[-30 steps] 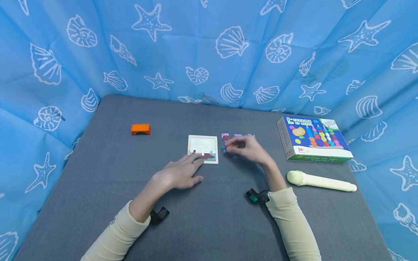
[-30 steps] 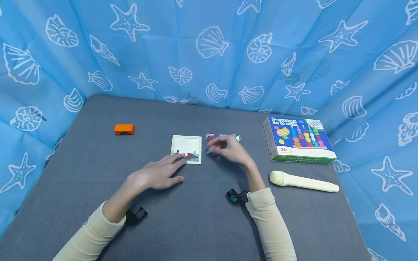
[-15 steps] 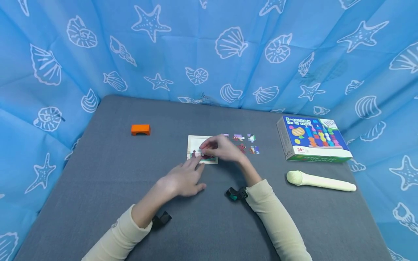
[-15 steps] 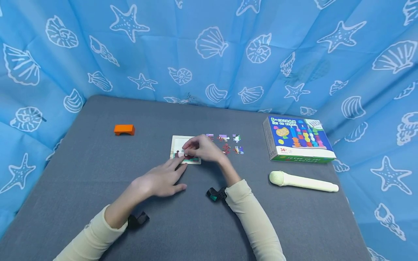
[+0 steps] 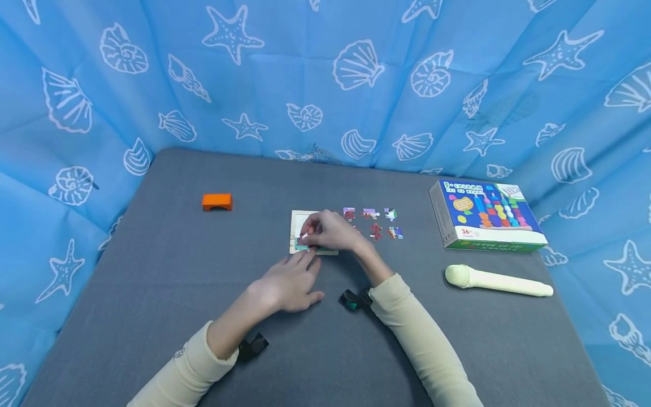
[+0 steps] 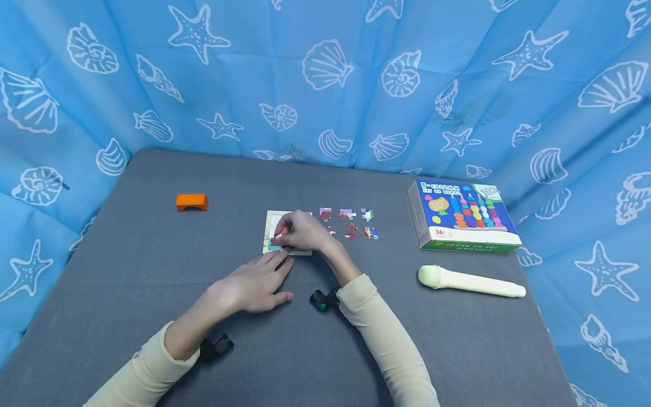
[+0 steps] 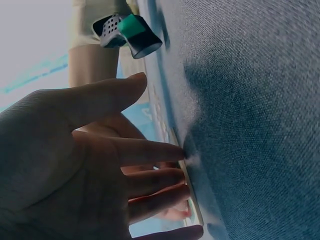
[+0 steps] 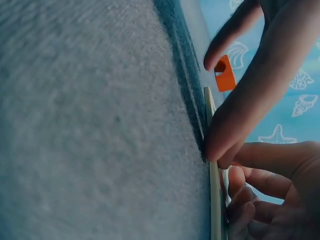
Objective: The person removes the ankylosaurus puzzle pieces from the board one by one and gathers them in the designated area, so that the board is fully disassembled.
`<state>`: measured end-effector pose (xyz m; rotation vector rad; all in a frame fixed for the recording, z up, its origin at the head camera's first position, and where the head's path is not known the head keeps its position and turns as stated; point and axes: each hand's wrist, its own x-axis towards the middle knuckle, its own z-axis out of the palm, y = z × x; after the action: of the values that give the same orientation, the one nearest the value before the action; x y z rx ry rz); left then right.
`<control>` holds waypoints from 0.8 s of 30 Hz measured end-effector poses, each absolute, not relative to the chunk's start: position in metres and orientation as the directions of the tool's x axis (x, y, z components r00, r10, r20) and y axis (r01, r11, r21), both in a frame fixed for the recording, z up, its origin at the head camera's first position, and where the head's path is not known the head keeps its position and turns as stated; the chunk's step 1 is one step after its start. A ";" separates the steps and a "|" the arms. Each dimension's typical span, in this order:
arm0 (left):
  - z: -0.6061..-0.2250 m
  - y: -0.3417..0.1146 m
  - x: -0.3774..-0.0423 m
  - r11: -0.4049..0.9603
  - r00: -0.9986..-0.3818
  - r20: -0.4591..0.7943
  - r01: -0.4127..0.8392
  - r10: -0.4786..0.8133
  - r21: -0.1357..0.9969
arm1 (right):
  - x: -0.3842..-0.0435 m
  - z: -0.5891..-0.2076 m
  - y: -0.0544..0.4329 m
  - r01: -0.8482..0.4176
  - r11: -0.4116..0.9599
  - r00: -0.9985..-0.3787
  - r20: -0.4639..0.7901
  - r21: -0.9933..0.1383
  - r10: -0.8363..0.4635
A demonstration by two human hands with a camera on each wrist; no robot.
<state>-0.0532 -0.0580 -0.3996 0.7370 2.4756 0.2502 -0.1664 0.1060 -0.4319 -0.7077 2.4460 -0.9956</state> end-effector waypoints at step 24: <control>-0.400 -0.062 -0.057 0.820 -0.697 -0.433 0.463 0.572 0.337 | -0.163 -0.426 0.110 -0.349 0.539 -0.678 -0.191 -0.766 -0.710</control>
<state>-0.0567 -0.0620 -0.3998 0.7627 2.4703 0.2738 -0.1628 0.1099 -0.4260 -0.8571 2.2912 -0.9869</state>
